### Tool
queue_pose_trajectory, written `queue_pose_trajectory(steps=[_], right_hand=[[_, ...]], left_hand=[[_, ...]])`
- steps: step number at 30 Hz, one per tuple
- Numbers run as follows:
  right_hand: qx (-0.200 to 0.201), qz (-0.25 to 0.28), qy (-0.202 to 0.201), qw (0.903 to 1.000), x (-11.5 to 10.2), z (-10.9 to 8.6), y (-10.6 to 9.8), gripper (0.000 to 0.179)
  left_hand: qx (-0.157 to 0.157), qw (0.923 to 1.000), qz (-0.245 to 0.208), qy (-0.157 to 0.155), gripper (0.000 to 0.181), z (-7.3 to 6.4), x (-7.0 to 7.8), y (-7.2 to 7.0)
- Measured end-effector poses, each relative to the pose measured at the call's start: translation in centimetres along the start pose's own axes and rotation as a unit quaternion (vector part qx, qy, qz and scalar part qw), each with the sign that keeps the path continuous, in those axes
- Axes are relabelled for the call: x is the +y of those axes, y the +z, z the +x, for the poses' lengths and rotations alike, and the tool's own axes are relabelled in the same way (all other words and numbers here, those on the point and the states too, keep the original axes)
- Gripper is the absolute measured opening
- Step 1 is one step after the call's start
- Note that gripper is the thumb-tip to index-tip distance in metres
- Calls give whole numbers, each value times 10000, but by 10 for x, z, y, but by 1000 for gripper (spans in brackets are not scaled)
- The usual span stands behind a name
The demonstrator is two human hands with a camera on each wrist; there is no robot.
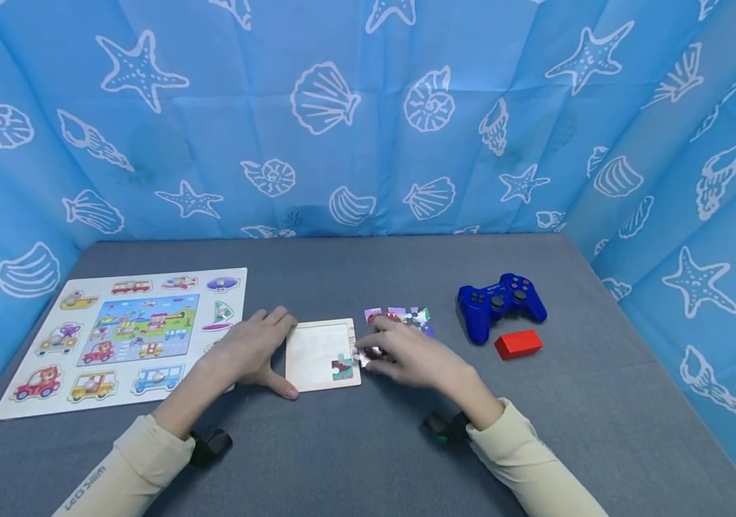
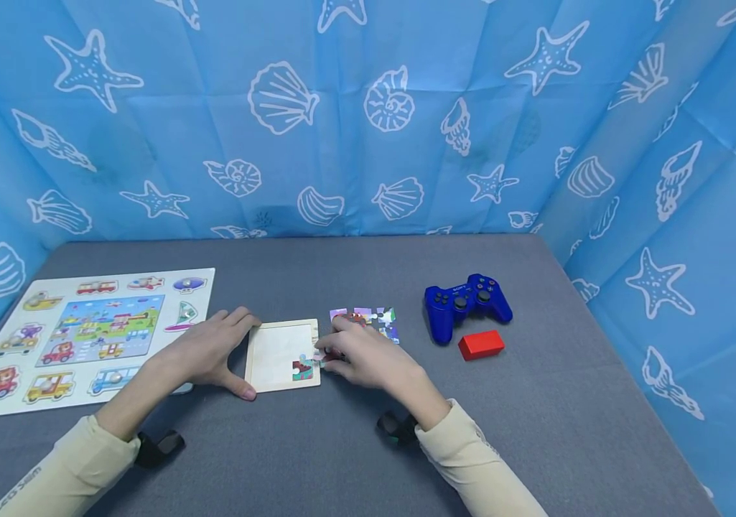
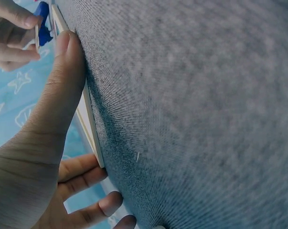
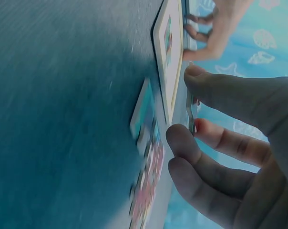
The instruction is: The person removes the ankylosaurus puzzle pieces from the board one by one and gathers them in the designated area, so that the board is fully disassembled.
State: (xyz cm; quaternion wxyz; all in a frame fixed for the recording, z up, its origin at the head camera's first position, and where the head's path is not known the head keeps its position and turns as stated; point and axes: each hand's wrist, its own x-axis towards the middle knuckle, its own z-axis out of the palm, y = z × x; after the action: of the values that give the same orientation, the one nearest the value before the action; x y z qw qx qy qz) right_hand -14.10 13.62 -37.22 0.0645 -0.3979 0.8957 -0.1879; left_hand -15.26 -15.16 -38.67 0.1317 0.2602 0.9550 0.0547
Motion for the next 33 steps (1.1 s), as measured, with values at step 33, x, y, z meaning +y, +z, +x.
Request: queue_pose_trajectory(steps=[33], right_hand=[[-370, -116, 1212, 9919, 28, -41, -2, 33]], left_hand=[[-8, 10000, 38, -23, 114, 0, 1, 0]])
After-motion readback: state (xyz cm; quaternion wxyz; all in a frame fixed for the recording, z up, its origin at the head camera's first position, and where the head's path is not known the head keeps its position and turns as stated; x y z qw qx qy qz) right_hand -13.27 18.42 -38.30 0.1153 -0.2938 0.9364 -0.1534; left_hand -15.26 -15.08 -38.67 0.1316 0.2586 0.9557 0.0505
